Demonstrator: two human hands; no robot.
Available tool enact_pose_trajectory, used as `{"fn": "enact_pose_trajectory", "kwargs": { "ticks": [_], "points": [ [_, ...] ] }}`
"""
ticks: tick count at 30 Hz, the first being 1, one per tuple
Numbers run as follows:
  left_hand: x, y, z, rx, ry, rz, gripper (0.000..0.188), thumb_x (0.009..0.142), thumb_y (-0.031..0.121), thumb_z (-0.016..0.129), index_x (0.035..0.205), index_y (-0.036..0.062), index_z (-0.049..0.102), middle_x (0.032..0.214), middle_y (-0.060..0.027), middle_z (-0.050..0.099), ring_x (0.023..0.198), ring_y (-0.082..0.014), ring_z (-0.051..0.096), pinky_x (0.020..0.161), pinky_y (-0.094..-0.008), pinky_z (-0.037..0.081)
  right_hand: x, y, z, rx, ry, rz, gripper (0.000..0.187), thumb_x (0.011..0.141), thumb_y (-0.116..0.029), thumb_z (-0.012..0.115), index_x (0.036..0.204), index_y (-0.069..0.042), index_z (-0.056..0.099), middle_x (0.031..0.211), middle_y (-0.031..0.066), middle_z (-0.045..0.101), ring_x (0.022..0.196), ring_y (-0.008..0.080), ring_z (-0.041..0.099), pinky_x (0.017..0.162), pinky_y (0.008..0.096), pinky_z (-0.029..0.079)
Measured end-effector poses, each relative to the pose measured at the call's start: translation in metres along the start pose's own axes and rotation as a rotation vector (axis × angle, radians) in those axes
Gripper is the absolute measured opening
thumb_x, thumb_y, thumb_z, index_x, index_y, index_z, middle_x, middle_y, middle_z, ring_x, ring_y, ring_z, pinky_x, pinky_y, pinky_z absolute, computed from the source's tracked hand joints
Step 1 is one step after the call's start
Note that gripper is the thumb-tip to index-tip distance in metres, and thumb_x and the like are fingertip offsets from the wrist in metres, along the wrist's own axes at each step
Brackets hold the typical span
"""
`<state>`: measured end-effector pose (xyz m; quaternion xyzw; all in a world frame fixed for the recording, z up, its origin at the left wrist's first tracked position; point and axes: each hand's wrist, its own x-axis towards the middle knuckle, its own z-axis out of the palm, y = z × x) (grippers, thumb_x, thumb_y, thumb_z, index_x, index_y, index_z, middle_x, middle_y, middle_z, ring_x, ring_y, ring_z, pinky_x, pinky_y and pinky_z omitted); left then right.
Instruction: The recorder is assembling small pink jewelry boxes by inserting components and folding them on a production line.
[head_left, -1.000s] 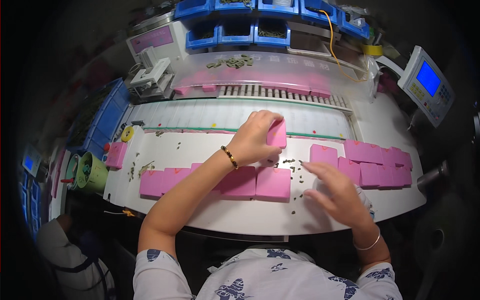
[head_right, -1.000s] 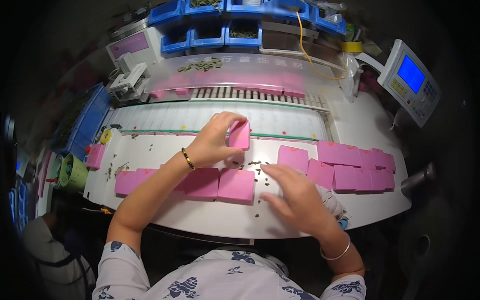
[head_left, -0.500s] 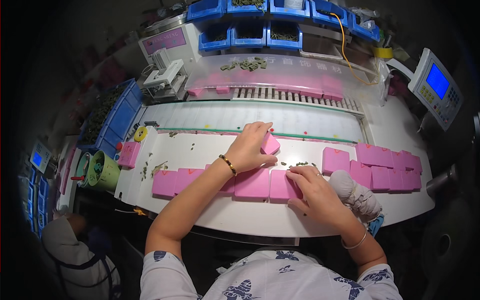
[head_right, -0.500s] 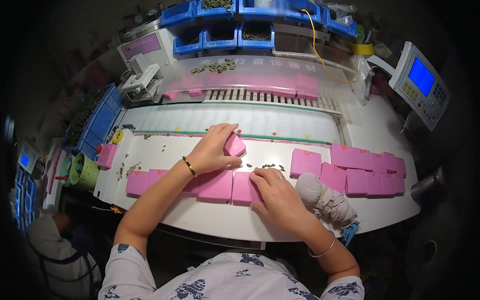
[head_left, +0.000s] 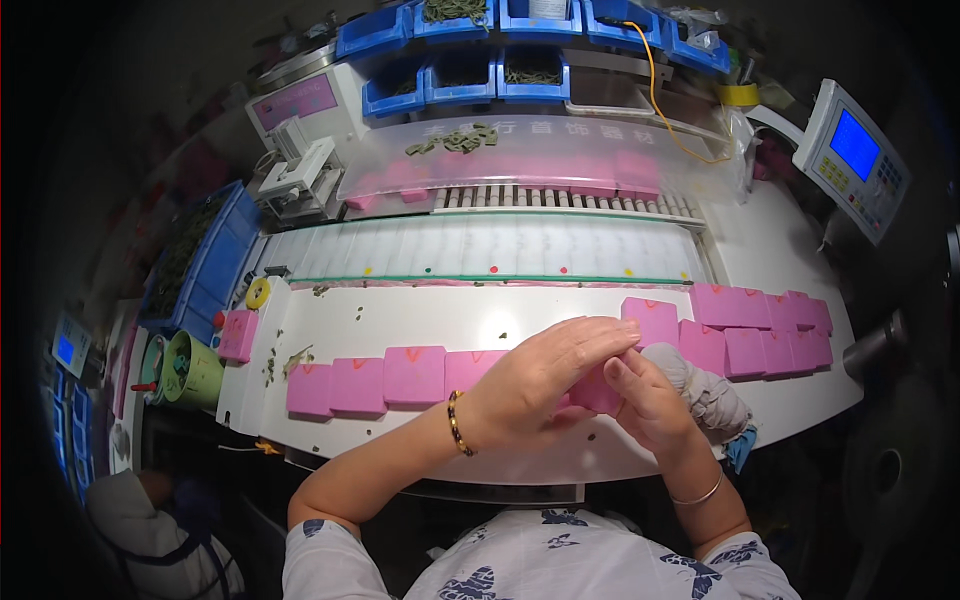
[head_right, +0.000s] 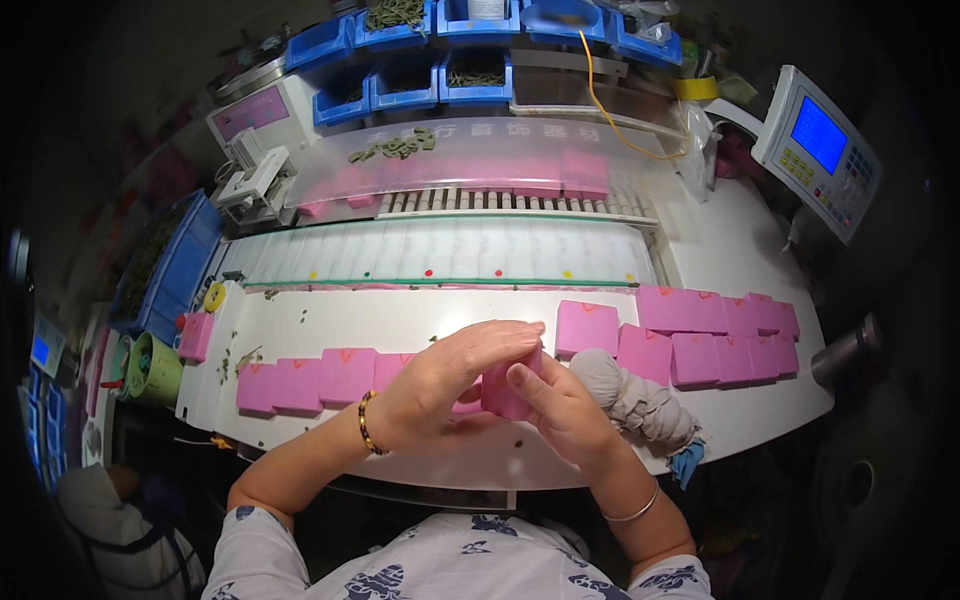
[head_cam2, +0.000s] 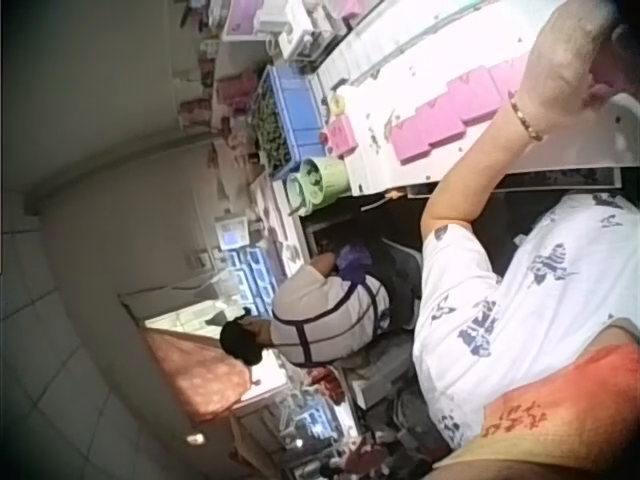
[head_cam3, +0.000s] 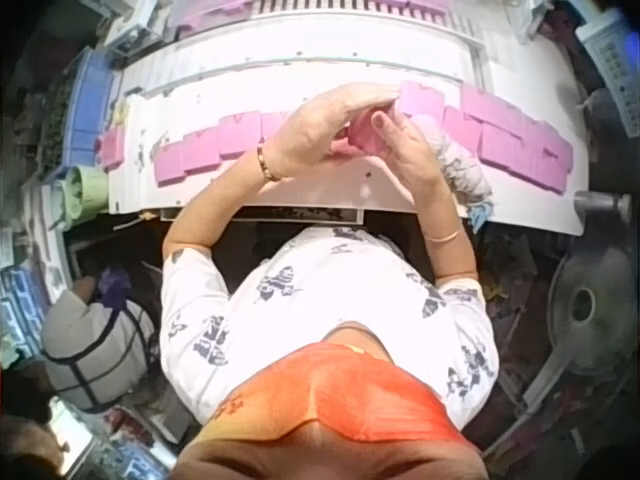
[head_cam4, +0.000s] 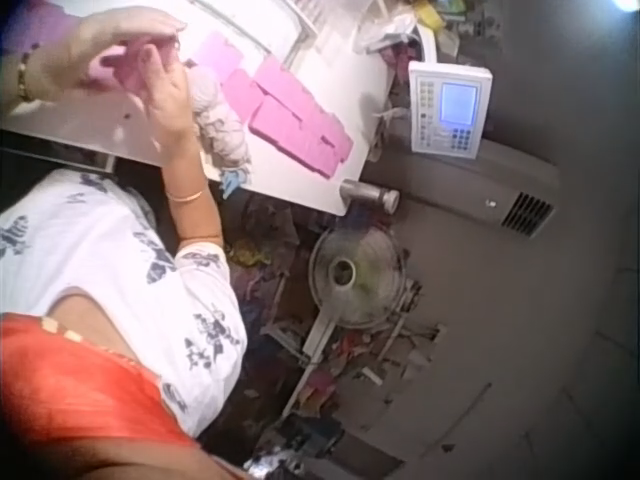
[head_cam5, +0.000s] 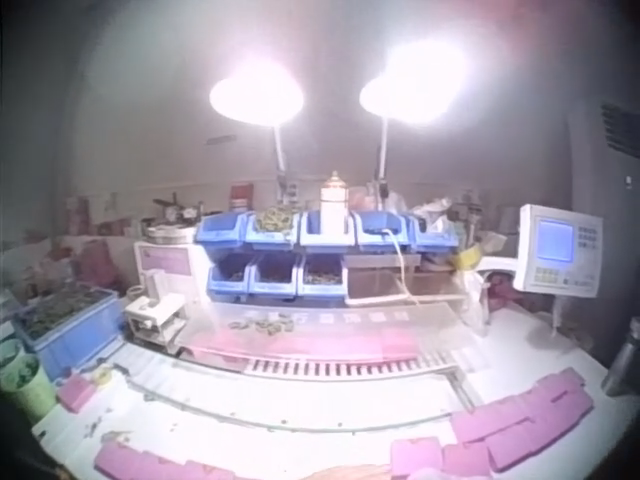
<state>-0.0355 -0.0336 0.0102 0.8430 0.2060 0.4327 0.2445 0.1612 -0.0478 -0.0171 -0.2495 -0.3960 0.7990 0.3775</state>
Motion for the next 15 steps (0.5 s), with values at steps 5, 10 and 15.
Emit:
{"fn": "enact_pose_trajectory", "kwargs": {
  "ticks": [5,10,15],
  "points": [
    [-0.019,0.013,0.016,-0.278,0.356,-0.385,0.052,0.079,0.002,0.076,0.122,-0.0008,0.048,0.118,-0.0132,0.057,0.106,-0.0213,0.064,0.086,-0.0322,0.055,0.0,-0.002,0.008,-0.239,0.072,-0.326,0.056,0.099,-0.013,0.051,0.148,0.0,0.027,0.136,0.016,0.049,0.124,0.024,0.05,0.102,0.0359,0.044],
    [-0.023,0.01,0.032,-0.893,0.081,-0.744,0.056,0.099,0.053,0.043,0.099,-0.0005,0.058,0.09,-0.0071,0.061,0.08,-0.0128,0.064,0.073,-0.0243,0.053,-0.003,-0.001,0.019,-0.902,0.041,-0.663,0.067,0.089,-0.013,0.066,0.144,0.004,0.033,0.134,0.0197,0.051,0.124,0.0267,0.05,0.105,0.0385,0.039],
    [-0.027,0.013,0.039,-0.948,0.118,-0.705,0.043,0.102,0.041,0.045,0.103,0.0009,0.058,0.096,-0.0072,0.061,0.078,-0.0123,0.064,0.07,-0.0234,0.051,-0.006,0.006,0.024,-0.706,0.106,-0.585,0.067,0.087,-0.019,0.07,0.141,0.005,0.038,0.128,0.0185,0.054,0.12,0.0255,0.053,0.102,0.0371,0.041]
  ]
}}
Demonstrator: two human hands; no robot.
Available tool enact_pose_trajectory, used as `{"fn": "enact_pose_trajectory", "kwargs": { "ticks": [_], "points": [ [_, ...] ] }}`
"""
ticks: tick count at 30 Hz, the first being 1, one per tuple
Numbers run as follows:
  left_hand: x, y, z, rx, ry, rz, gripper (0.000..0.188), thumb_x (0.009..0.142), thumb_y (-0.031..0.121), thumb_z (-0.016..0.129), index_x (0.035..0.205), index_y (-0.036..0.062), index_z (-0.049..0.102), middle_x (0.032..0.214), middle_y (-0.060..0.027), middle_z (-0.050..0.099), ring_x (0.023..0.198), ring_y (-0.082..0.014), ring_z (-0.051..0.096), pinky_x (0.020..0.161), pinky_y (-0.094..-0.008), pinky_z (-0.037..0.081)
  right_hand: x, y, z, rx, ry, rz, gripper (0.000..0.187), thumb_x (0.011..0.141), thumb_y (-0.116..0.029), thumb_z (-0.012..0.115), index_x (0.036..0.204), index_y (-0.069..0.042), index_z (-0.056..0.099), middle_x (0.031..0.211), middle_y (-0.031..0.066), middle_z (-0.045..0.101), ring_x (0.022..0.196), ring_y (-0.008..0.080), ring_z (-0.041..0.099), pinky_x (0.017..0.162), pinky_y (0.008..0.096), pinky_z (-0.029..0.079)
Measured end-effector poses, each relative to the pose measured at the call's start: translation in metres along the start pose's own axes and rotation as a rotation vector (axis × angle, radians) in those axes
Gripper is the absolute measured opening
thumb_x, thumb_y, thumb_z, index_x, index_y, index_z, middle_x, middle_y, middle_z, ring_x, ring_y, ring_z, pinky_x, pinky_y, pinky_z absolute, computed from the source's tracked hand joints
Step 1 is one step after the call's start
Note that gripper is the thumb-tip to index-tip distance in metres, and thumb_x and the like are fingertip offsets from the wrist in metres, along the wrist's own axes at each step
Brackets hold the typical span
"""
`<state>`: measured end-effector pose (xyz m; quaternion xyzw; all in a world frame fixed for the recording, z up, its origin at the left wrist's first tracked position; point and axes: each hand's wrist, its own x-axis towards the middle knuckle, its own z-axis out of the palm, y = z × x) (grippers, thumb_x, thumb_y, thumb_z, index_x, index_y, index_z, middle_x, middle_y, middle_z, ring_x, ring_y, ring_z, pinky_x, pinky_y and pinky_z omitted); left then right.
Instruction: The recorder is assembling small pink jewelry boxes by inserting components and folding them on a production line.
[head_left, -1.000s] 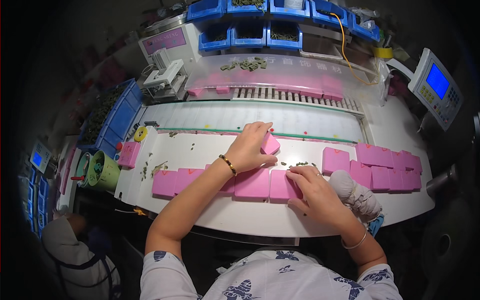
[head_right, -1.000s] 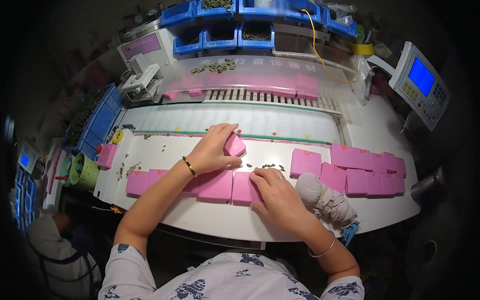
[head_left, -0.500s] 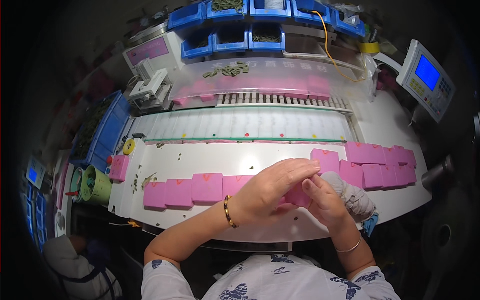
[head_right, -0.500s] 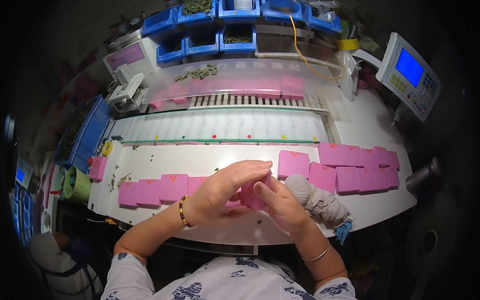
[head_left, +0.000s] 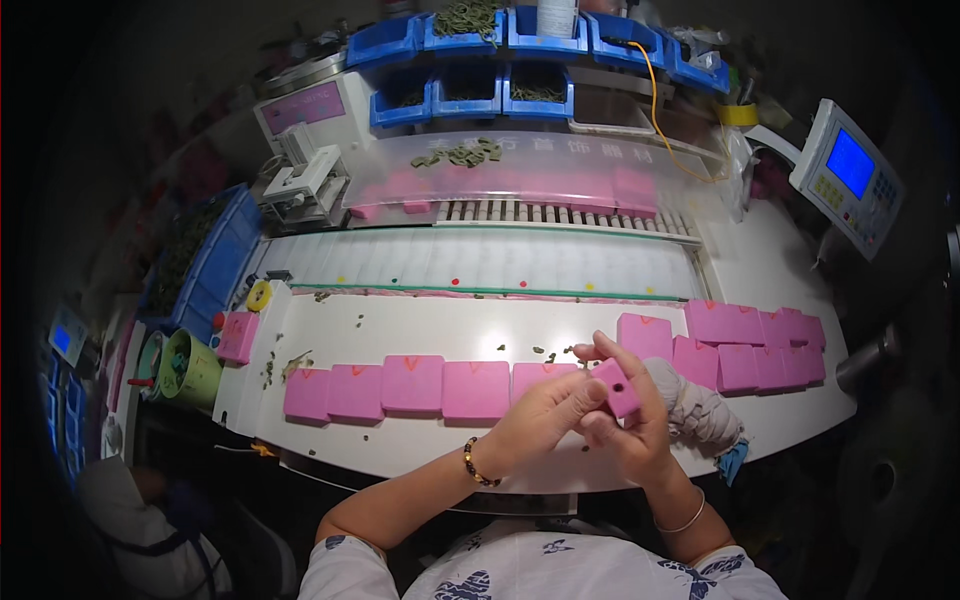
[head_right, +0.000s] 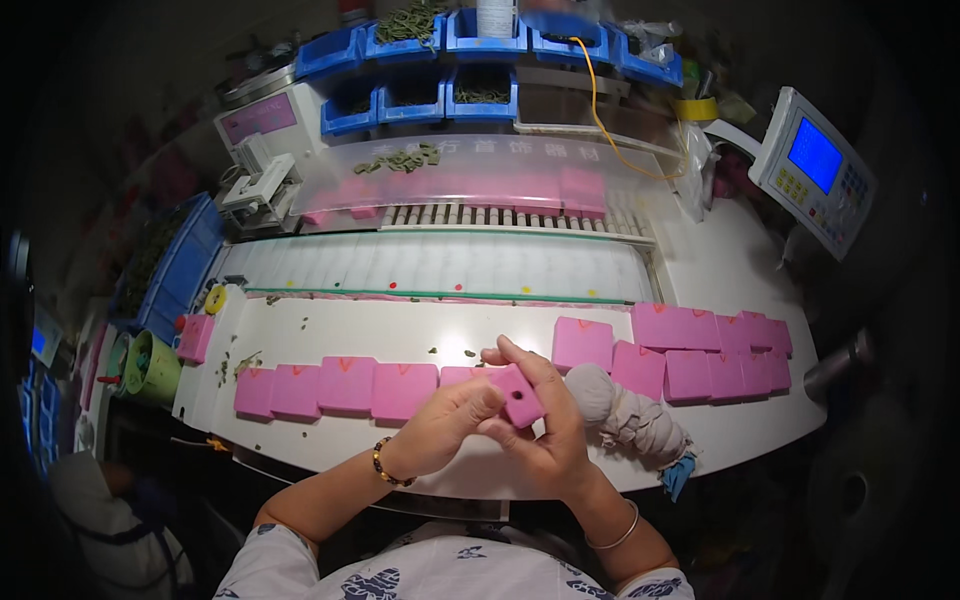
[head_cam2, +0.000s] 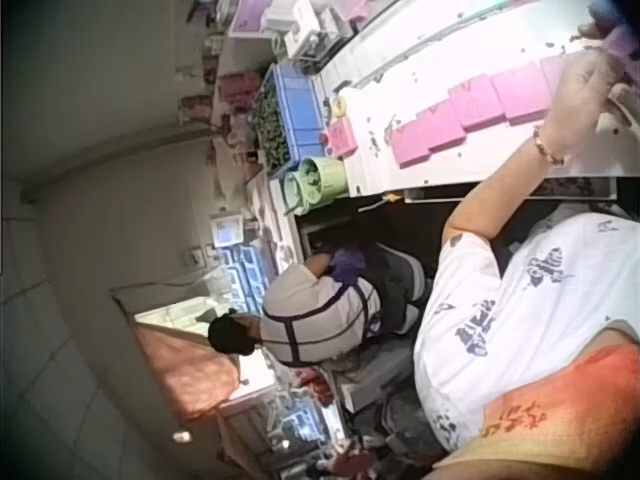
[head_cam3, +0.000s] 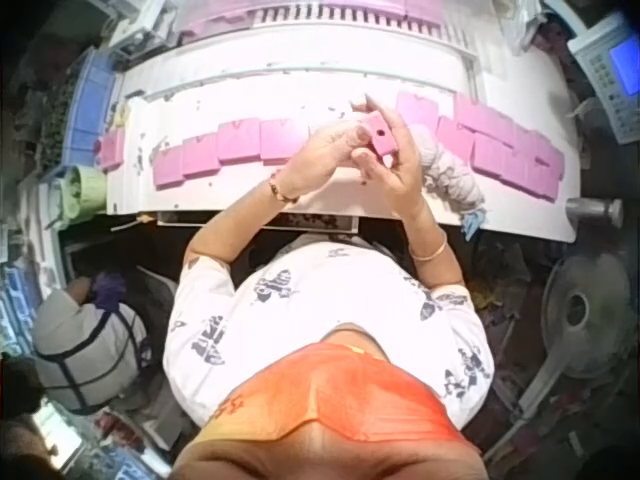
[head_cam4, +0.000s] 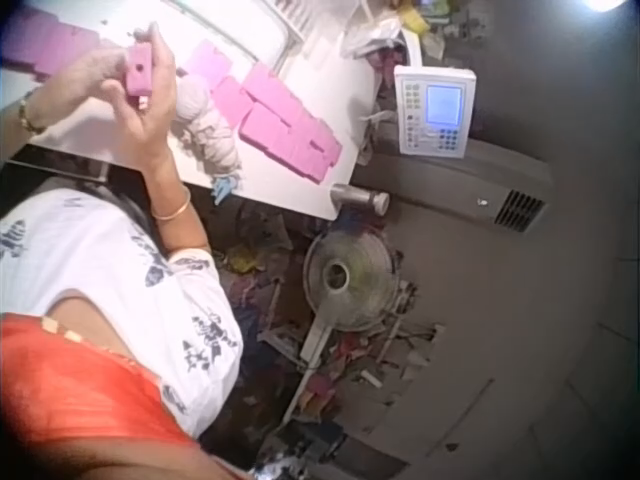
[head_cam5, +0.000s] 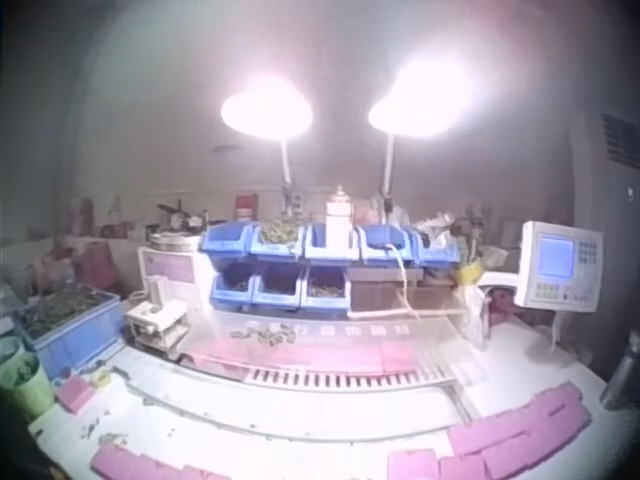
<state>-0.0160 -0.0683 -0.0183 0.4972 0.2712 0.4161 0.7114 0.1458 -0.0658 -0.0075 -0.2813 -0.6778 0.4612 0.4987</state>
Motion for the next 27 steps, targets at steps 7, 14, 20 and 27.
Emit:
{"fn": "enact_pose_trajectory", "kwargs": {
  "ticks": [7,14,20,27],
  "points": [
    [0.001,-0.003,0.008,0.066,-0.04,-0.031,0.031,0.104,0.028,0.043,0.105,-0.0006,0.057,0.097,-0.0051,0.062,0.086,-0.0115,0.062,0.079,-0.0279,0.052,-0.009,0.013,0.008,0.408,0.224,0.106,0.06,0.094,-0.034,0.062,0.137,0.005,0.043,0.115,0.0153,0.061,0.102,0.0168,0.06,0.086,0.0281,0.05],
    [-0.016,0.007,0.014,0.195,-0.056,0.194,0.021,0.1,0.012,0.045,0.089,-0.0006,0.059,0.089,-0.0038,0.06,0.086,-0.013,0.057,0.082,-0.0317,0.046,0.004,0.005,0.009,0.579,0.311,0.211,0.064,0.096,-0.049,0.052,0.132,0.003,0.047,0.099,0.0094,0.063,0.079,0.0128,0.061,0.064,0.024,0.05],
    [-0.028,0.03,-0.02,0.981,0.214,0.432,0.019,0.093,0.012,0.054,0.081,0.0007,0.062,0.085,-0.0092,0.056,0.084,-0.0226,0.054,0.079,-0.0369,0.044,0.009,-0.005,-0.019,0.765,0.52,0.337,0.065,0.1,-0.053,0.039,0.136,0.001,0.043,0.096,0.0061,0.058,0.087,0.0165,0.06,0.083,0.0339,0.054],
    [-0.033,0.036,-0.096,1.609,0.46,0.149,0.032,0.081,0.027,0.072,0.068,0.0016,0.058,0.08,-0.0112,0.057,0.074,-0.0278,0.054,0.07,-0.0371,0.044,0.008,0.0,-0.014,0.636,0.358,0.283,0.059,0.102,-0.034,0.047,0.146,0.001,0.029,0.122,0.0098,0.053,0.111,0.0175,0.054,0.099,0.0378,0.045]
  ]
}}
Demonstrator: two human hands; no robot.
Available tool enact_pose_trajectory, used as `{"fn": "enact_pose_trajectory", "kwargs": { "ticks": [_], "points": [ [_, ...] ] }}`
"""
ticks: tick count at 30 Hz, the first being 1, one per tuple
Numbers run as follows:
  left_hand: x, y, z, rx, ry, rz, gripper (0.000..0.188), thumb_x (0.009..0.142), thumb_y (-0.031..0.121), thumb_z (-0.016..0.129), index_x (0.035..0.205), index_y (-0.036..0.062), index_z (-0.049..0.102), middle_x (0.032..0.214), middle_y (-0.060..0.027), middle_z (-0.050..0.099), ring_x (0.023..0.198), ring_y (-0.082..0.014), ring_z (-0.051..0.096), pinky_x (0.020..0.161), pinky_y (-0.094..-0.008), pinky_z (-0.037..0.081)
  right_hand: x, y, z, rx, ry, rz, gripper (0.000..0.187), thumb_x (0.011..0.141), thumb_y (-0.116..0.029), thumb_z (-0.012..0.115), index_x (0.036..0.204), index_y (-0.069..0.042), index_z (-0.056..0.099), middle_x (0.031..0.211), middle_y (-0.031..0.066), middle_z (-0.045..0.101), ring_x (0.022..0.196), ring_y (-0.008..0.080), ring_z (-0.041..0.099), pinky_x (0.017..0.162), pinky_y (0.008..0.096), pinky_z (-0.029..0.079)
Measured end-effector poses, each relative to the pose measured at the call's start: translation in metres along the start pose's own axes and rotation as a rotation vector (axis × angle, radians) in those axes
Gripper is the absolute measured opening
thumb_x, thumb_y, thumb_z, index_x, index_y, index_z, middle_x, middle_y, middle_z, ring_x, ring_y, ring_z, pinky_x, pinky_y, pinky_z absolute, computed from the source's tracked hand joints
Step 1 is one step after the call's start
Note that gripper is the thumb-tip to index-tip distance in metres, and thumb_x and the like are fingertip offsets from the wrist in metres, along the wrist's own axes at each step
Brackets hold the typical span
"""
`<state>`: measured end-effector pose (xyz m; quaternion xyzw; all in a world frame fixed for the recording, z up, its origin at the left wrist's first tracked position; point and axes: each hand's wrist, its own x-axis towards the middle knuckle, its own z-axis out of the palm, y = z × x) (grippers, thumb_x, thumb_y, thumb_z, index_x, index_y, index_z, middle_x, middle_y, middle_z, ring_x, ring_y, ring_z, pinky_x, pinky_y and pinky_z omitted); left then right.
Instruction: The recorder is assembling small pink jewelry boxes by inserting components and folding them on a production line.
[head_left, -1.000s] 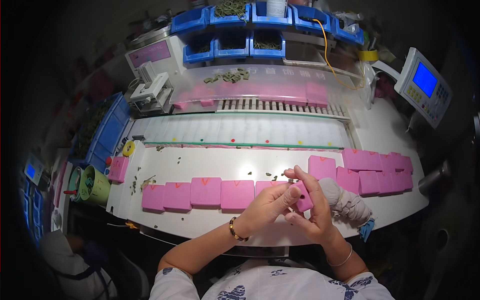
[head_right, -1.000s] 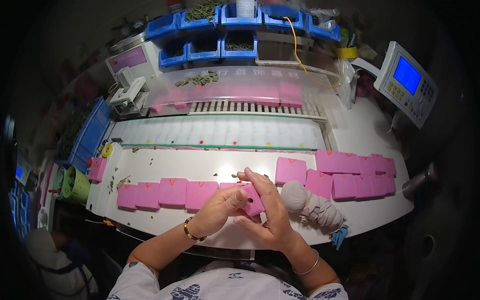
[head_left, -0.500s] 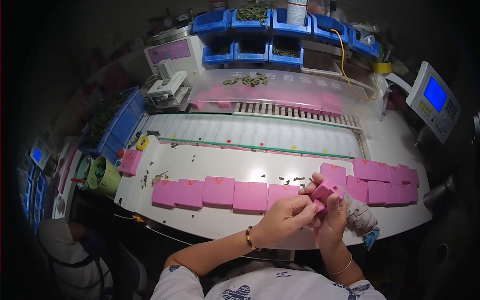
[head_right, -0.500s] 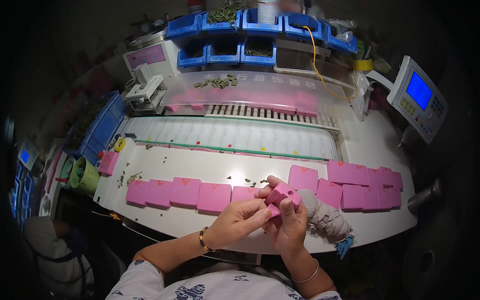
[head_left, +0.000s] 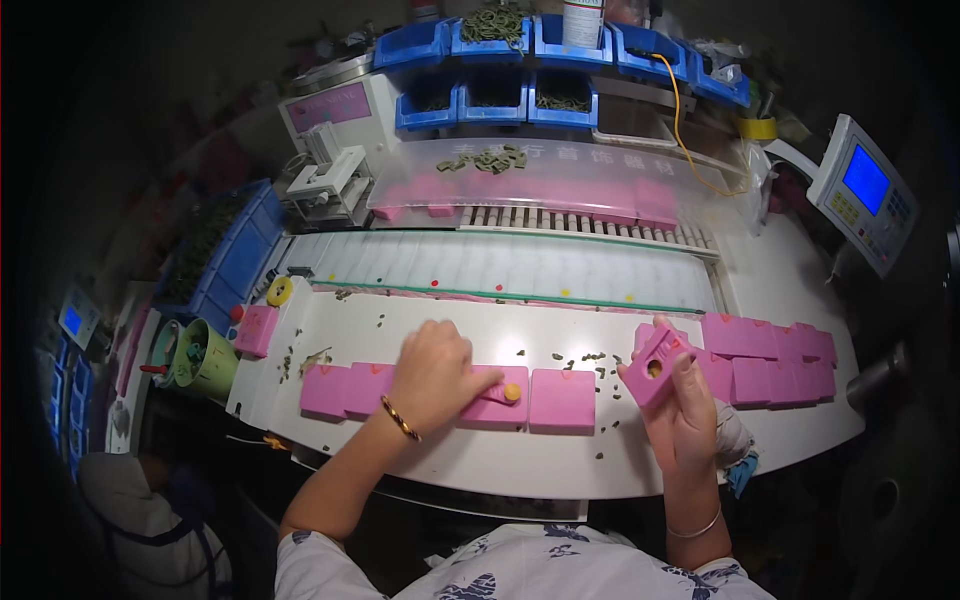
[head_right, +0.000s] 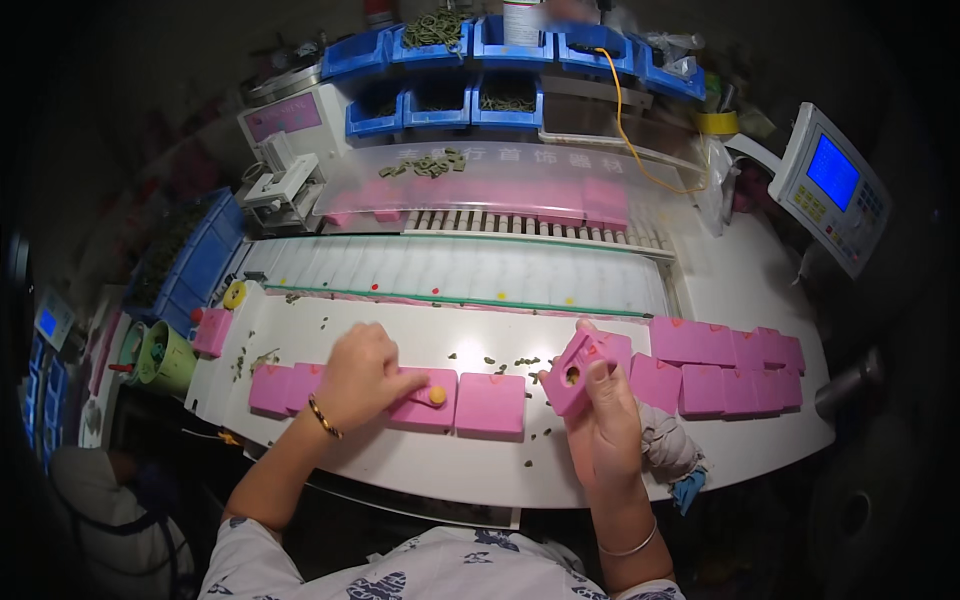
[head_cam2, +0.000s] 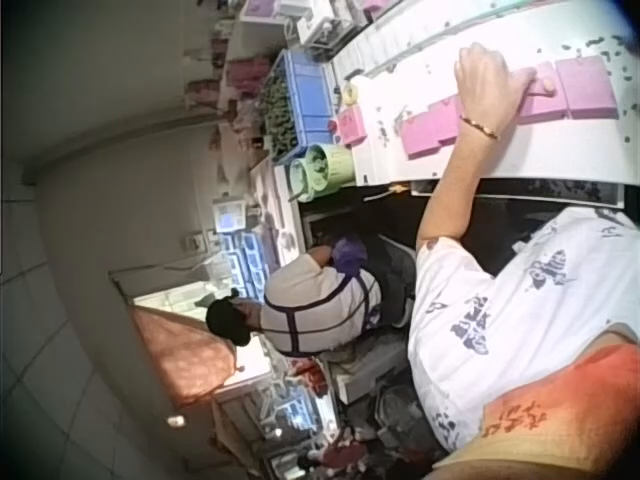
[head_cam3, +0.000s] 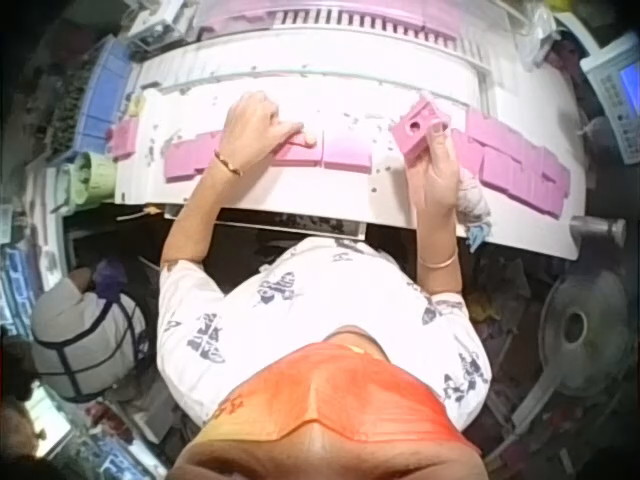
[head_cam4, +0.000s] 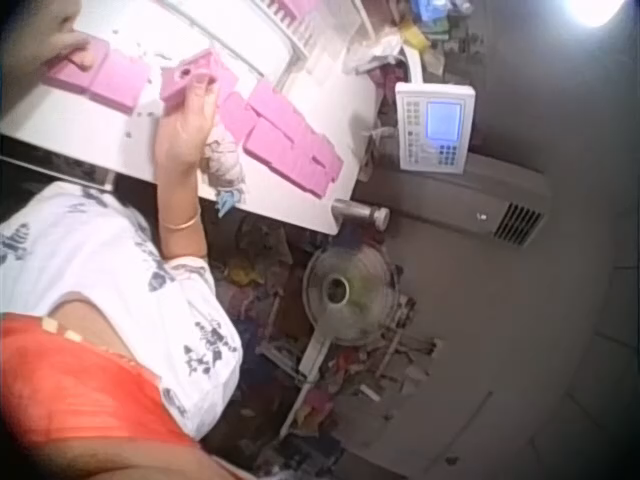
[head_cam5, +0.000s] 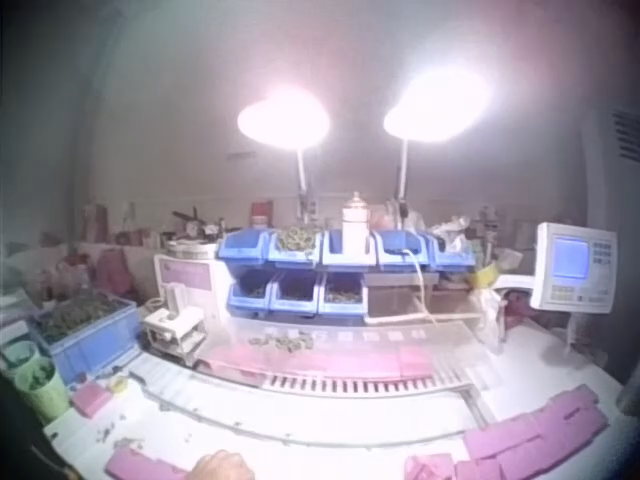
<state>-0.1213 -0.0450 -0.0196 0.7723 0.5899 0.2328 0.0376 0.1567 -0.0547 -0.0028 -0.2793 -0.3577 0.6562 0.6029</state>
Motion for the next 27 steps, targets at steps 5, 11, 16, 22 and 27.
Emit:
{"fn": "enact_pose_trajectory", "kwargs": {
  "ticks": [5,11,16,22,27],
  "points": [
    [0.051,-0.063,-0.008,-0.151,0.104,-0.178,0.031,0.081,0.032,0.072,0.08,0.0041,0.06,0.084,-0.0123,0.058,0.084,-0.029,0.057,0.075,-0.0381,0.045,-0.002,0.002,0.003,-0.026,-0.075,0.034,0.058,0.093,-0.013,0.063,0.141,0.002,0.035,0.121,0.0101,0.054,0.111,0.0175,0.054,0.102,0.0374,0.043],
    [0.121,-0.167,0.032,0.262,0.067,-0.267,0.03,0.09,0.04,0.056,0.102,0.0137,0.063,0.102,-0.0145,0.058,0.098,-0.0291,0.056,0.096,-0.0485,0.037,-0.013,0.005,0.0,-0.069,-0.074,0.078,0.057,0.084,-0.002,0.07,0.134,0.002,0.043,0.121,0.0101,0.055,0.11,0.0175,0.055,0.099,0.0319,0.043],
    [0.181,-0.177,0.041,0.232,-0.176,-0.381,0.037,0.093,0.039,0.049,0.124,0.0194,0.057,0.13,-0.0146,0.052,0.124,-0.0345,0.045,0.107,-0.0537,0.027,-0.018,0.004,-0.004,-0.139,-0.05,0.107,0.058,0.08,0.0,0.072,0.132,0.002,0.045,0.119,0.0102,0.055,0.108,0.0191,0.058,0.095,0.0329,0.047],
    [0.2,-0.168,0.034,0.245,-0.198,-0.358,0.043,0.093,0.031,0.048,0.132,0.0141,0.052,0.134,-0.0175,0.052,0.126,-0.0339,0.047,0.104,-0.0453,0.037,-0.012,0.002,-0.005,-0.139,-0.025,0.089,0.059,0.079,-0.001,0.074,0.131,0.001,0.046,0.116,0.0093,0.055,0.104,0.0192,0.059,0.092,0.0315,0.048],
    [0.187,-0.224,0.03,0.456,0.082,-0.52,0.034,0.089,0.025,0.058,0.116,0.004,0.062,0.122,-0.017,0.059,0.119,-0.0317,0.052,0.101,-0.0416,0.042,-0.008,0.004,-0.007,-0.155,-0.03,0.123,0.059,0.078,-0.001,0.074,0.131,0.001,0.046,0.117,0.0088,0.054,0.105,0.017,0.057,0.092,0.03,0.047]
  ]
}}
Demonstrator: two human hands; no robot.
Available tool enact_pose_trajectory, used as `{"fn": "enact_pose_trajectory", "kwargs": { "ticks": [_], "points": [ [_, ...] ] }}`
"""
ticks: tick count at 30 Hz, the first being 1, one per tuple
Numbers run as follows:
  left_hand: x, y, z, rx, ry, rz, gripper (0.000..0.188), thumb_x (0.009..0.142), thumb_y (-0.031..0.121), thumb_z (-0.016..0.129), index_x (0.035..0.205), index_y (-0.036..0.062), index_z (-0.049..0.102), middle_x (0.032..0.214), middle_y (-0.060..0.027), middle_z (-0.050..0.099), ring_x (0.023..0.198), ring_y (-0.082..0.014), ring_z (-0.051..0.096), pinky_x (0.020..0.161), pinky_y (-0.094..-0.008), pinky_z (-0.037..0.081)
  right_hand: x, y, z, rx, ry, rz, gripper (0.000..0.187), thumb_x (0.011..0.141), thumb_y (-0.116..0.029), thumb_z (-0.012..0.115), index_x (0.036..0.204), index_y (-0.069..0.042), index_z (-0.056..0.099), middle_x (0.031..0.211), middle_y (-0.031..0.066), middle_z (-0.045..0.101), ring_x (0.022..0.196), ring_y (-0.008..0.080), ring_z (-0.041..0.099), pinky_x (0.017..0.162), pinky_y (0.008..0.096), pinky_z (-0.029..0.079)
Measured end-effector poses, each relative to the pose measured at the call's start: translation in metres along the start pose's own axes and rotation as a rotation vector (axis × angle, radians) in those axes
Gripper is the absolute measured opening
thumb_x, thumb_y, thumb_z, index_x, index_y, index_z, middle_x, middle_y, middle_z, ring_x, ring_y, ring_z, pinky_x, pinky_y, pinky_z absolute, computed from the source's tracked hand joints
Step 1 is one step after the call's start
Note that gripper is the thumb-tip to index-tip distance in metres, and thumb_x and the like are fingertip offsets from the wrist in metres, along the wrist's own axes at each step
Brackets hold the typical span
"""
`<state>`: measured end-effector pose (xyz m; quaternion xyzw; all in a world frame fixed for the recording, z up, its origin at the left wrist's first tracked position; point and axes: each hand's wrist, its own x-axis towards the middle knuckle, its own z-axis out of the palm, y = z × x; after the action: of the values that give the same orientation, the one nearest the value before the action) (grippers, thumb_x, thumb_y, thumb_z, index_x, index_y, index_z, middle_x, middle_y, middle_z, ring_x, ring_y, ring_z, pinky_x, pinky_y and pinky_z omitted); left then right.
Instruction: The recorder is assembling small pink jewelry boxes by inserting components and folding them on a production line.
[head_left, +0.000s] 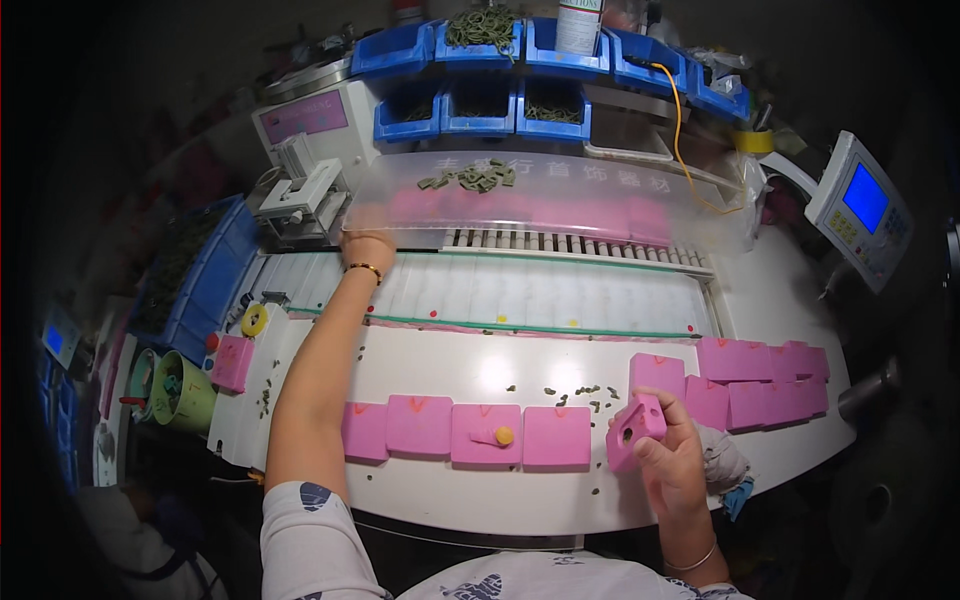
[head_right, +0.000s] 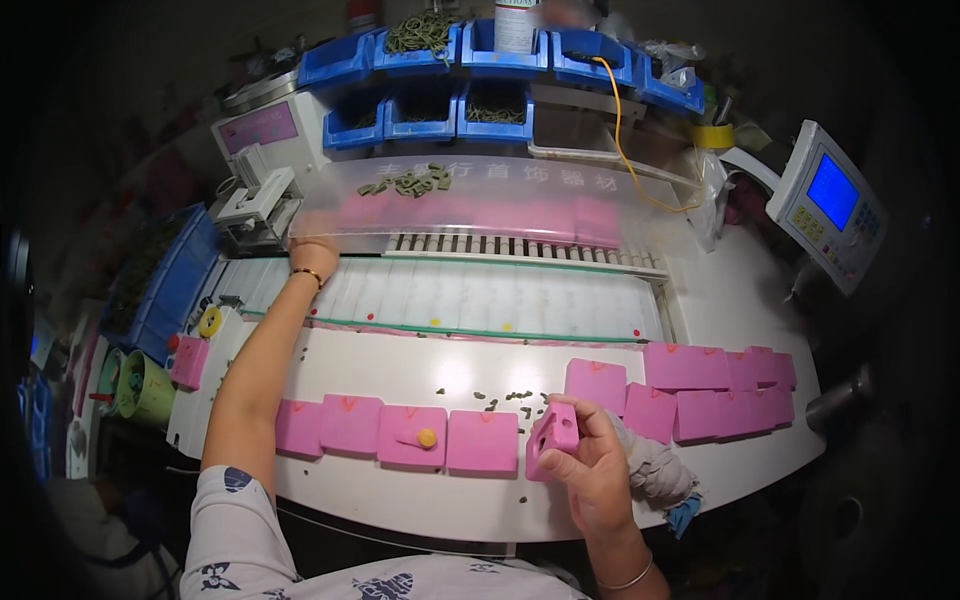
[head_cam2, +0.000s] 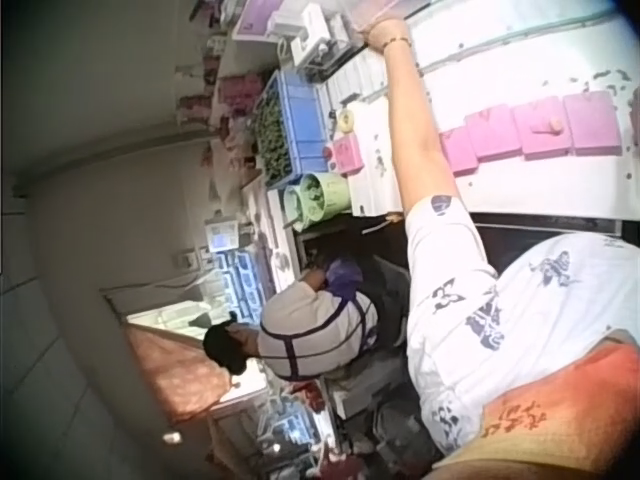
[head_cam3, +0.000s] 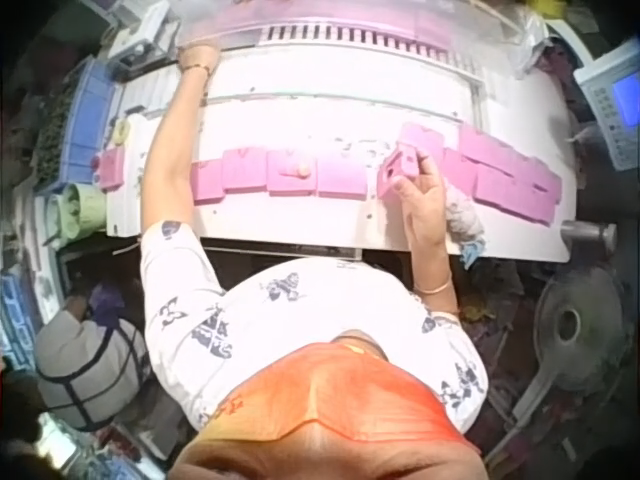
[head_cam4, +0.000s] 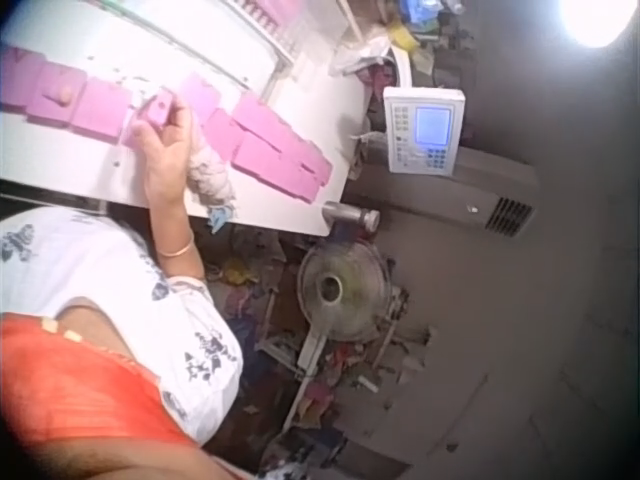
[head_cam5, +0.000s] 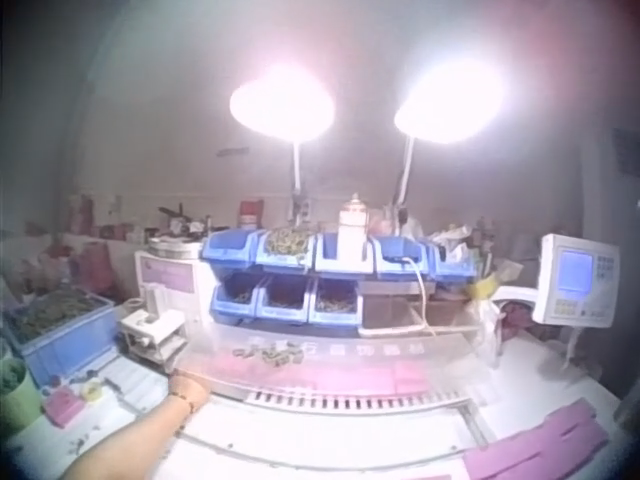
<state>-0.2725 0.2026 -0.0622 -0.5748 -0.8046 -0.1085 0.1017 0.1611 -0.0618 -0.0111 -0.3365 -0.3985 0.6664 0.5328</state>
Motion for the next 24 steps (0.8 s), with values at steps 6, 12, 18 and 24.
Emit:
{"fn": "enact_pose_trajectory", "kwargs": {
  "ticks": [6,12,18,24],
  "points": [
    [-0.003,-0.038,0.015,-0.117,0.006,-0.253,0.038,0.092,0.035,0.057,0.116,0.0067,0.063,0.118,-0.0144,0.062,0.121,-0.0319,0.049,0.102,-0.0392,0.042,0.003,-0.003,0.008,0.023,-0.005,-0.038,0.059,0.077,-0.002,0.076,0.129,0.0,0.048,0.119,0.008,0.053,0.109,0.0156,0.053,0.094,0.0293,0.044],
    [0.025,-0.022,0.02,-0.192,-0.093,-0.161,0.039,0.092,0.034,0.058,0.126,0.0149,0.058,0.126,-0.013,0.06,0.119,-0.0321,0.055,0.099,-0.042,0.045,0.0,-0.002,0.01,0.009,-0.034,-0.01,0.058,0.077,-0.002,0.076,0.129,-0.001,0.049,0.12,0.0076,0.052,0.109,0.0156,0.052,0.096,0.0304,0.043],
    [0.006,-0.021,0.001,-0.346,-0.121,-0.034,0.041,0.091,0.02,0.054,0.131,0.0131,0.053,0.131,-0.0189,0.056,0.124,-0.0349,0.049,0.101,-0.0407,0.042,-0.001,-0.002,0.012,0.036,-0.034,-0.006,0.059,0.077,0.0,0.075,0.129,-0.001,0.048,0.119,0.0072,0.052,0.109,0.0156,0.051,0.097,0.0308,0.042],
    [0.0,-0.011,0.007,0.085,-0.284,0.183,0.049,0.09,0.022,0.051,0.137,0.0086,0.045,0.137,-0.0147,0.052,0.127,-0.0322,0.048,0.103,-0.0443,0.04,0.002,-0.001,0.023,0.021,-0.05,0.028,0.058,0.075,0.002,0.075,0.127,-0.001,0.049,0.12,0.0074,0.053,0.11,0.0159,0.051,0.097,0.0314,0.042]
  ]
}}
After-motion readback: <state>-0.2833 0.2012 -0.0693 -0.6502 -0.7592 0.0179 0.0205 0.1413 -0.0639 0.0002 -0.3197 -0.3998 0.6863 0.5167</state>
